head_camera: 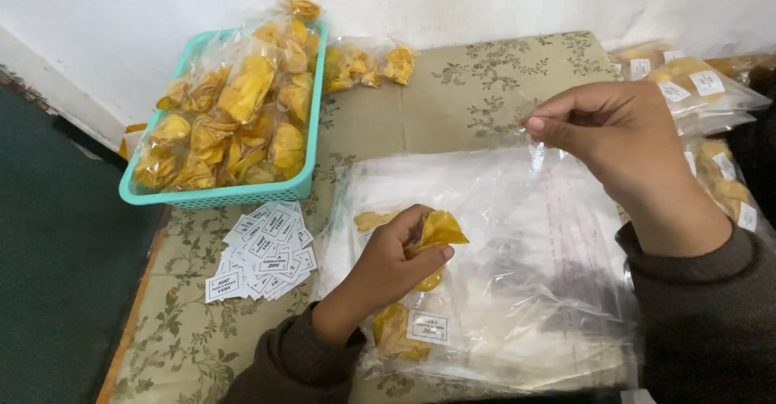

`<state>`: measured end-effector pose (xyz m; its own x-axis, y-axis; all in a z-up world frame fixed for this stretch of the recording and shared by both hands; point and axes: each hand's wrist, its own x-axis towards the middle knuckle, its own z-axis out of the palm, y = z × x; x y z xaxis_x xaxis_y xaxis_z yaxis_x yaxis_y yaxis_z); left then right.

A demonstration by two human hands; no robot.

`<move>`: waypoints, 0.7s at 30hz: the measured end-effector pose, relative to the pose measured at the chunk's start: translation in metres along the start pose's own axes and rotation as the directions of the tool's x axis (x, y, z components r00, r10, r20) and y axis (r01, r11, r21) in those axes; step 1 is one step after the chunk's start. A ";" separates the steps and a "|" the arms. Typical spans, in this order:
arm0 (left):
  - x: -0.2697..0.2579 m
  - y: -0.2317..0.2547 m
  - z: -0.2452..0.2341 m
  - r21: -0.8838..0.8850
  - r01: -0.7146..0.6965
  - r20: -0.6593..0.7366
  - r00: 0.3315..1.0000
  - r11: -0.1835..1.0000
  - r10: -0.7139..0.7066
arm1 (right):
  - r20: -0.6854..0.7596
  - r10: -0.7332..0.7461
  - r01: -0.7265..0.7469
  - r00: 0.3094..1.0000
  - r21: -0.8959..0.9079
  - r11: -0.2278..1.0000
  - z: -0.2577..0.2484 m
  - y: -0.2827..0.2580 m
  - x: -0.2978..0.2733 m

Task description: The person is individually packaging pieces of dried fruit into small plastic bags and adding a small paper label to each bag.

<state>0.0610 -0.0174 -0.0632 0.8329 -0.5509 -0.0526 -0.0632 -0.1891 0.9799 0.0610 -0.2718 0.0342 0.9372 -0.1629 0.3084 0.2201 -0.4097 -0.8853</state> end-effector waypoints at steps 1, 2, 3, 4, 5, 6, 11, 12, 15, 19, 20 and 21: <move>0.001 0.001 0.000 0.001 0.002 0.002 1.000 1.000 -0.002 | -0.001 0.002 -0.002 1.000 0.001 1.000 0.001 -0.006 -0.003; 0.001 0.002 -0.001 0.017 0.039 -0.015 0.999 0.999 -0.039 | -0.032 0.017 -0.017 0.999 -0.016 1.000 0.001 -0.013 -0.005; 0.002 0.002 -0.001 0.031 0.078 -0.032 0.996 0.996 -0.077 | -0.062 0.032 -0.035 0.998 -0.034 0.999 0.002 -0.019 -0.008; 0.002 0.001 -0.001 0.031 0.081 -0.031 0.996 0.996 -0.080 | -0.062 0.036 -0.038 0.997 -0.034 0.999 0.001 -0.017 -0.008; 0.003 0.001 -0.002 0.037 0.088 -0.026 0.996 0.995 -0.087 | -0.066 0.030 -0.032 0.997 -0.028 0.999 0.000 -0.015 -0.008; 0.003 0.000 -0.003 0.044 0.096 -0.022 0.995 0.994 -0.095 | -0.071 0.025 -0.027 0.997 -0.022 0.999 -0.001 -0.013 -0.008; 0.001 -0.002 -0.006 0.010 0.021 -0.028 0.999 1.000 -0.021 | 0.352 -0.128 0.026 0.927 0.279 0.960 -0.033 0.045 0.022; 0.000 -0.001 -0.006 -0.008 -0.013 -0.019 1.000 1.000 0.013 | 0.506 -0.206 0.038 0.838 0.324 0.945 -0.039 0.053 0.028; 0.002 -0.009 -0.004 0.036 -0.027 -0.012 1.000 0.999 0.027 | 0.727 -0.260 0.188 0.636 0.181 0.965 -0.037 0.033 0.035; 0.002 -0.007 0.000 -0.040 0.005 0.022 1.000 0.999 -0.004 | 0.764 -0.067 0.257 0.641 -0.131 0.957 -0.037 0.025 0.033; 0.003 -0.007 0.001 -0.025 0.057 0.032 0.998 0.998 -0.056 | 0.768 -0.021 0.251 0.640 -0.183 0.951 -0.038 0.023 0.033; 0.004 -0.008 0.002 -0.009 0.107 0.039 0.994 0.994 -0.106 | 0.769 0.024 0.247 0.638 -0.234 0.940 -0.039 0.019 0.033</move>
<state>0.0636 -0.0192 -0.0715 0.8128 -0.5590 -0.1641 0.0311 -0.2397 0.9703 0.0857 -0.3201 0.0409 0.8116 0.5769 -0.0922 0.3750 -0.6354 -0.6750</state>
